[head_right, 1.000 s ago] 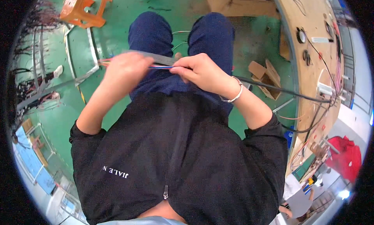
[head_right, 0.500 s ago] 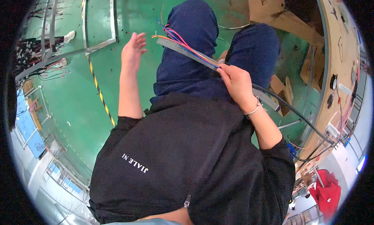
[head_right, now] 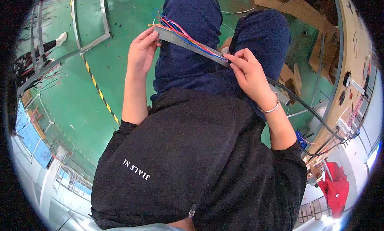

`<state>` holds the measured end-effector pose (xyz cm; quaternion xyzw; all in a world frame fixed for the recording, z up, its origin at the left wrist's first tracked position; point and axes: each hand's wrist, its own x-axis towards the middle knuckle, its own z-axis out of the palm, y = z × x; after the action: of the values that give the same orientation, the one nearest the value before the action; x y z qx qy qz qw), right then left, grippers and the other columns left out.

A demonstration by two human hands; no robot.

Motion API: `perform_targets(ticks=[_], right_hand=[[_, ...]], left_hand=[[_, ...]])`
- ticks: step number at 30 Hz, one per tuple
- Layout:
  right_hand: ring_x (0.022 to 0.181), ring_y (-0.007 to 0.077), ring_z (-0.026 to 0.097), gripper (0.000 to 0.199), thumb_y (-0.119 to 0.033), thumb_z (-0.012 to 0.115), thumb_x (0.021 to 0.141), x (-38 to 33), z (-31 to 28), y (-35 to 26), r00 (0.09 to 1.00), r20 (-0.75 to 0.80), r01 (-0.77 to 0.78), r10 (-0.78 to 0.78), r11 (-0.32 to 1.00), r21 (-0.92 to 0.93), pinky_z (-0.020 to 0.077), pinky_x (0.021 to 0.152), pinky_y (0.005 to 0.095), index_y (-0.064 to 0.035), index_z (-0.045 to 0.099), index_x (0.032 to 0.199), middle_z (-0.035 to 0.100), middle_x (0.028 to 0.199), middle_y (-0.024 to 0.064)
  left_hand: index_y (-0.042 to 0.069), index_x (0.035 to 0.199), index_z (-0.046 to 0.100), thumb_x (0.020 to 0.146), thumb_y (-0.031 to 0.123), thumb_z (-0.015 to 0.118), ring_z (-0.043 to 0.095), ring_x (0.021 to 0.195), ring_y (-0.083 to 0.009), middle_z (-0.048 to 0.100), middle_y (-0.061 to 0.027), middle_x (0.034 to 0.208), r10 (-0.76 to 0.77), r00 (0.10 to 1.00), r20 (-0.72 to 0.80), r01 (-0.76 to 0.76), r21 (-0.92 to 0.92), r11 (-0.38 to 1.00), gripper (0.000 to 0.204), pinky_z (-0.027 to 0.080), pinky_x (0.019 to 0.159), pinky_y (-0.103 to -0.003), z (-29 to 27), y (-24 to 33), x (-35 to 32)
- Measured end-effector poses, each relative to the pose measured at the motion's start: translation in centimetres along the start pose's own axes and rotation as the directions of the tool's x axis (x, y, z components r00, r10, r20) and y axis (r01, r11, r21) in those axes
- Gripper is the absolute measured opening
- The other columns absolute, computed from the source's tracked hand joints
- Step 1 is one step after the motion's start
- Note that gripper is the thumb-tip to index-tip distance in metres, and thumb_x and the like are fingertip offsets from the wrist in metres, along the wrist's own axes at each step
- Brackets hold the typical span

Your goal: The recorder is sorting and measuring bundles of colored electrical wires at a workbench in a factory.

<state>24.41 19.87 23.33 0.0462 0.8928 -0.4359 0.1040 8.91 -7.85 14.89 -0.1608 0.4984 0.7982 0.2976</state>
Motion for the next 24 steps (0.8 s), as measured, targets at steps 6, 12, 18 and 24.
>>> perform_targets(ticks=[6, 12, 18, 24], right_hand=[[0.079, 0.0179, 0.052, 0.033, 0.007, 0.057, 0.085, 0.0, 0.2, 0.0, 0.999, 0.009, -0.033, 0.033, 0.999, 0.025, 0.0425, 0.07, 0.0255, -0.0032, 0.067, 0.114, 0.05, 0.092, 0.0073], [0.079, 0.0171, 0.052, 0.033, 0.007, 0.057, 0.085, 0.0, 0.3, 0.3, 1.0, -0.002, -0.03, 0.03, 1.0, 0.004, 0.0426, 0.071, 0.0252, -0.0037, 0.067, 0.114, 0.051, 0.094, 0.0071], [0.078, 0.0168, 0.051, 0.034, 0.007, 0.057, 0.085, 0.0, 0.2, 0.1, 0.999, -0.019, -0.044, 0.044, 0.999, -0.021, 0.0429, 0.07, 0.0253, -0.0049, 0.067, 0.116, 0.05, 0.095, 0.0071], [0.078, 0.0172, 0.052, 0.035, 0.007, 0.058, 0.084, 0.2, 0.1, 0.3, 0.999, 0.001, -0.051, 0.051, 0.998, -0.034, 0.0433, 0.07, 0.025, -0.0052, 0.066, 0.116, 0.051, 0.096, 0.0076]], left_hand=[[-0.006, 0.119, 0.06, 0.092, 0.013, 0.064, 0.061, 0.083, -0.0128, 0.067, -0.0087, 0.097, 0.014, 1.0, 0.023, -0.013, -0.049, 0.999, 0.034, 0.048, 0.071, -0.026, 0.7, 1.4, 0.3], [-0.002, 0.104, 0.065, 0.089, 0.026, 0.069, 0.061, 0.07, -0.0133, 0.067, -0.006, 0.085, -0.246, 0.967, -0.07, 0.238, -0.104, 0.966, 0.033, 0.048, 0.059, -0.025, 0.1, 2.6, 3.3], [-0.001, 0.096, 0.064, 0.085, 0.028, 0.074, 0.057, 0.062, -0.0096, 0.064, -0.0029, 0.078, -0.053, 0.978, -0.203, 0.106, 0.262, 0.959, 0.032, 0.044, 0.051, -0.022, 0.6, 3.4, 5.6], [0.0, 0.092, 0.068, 0.081, 0.028, 0.077, 0.058, 0.074, -0.0109, 0.064, -0.0035, 0.082, 0.216, 0.921, -0.325, -0.034, 0.485, 0.874, 0.031, 0.045, 0.063, -0.025, 1.8, 3.2, 5.7]])
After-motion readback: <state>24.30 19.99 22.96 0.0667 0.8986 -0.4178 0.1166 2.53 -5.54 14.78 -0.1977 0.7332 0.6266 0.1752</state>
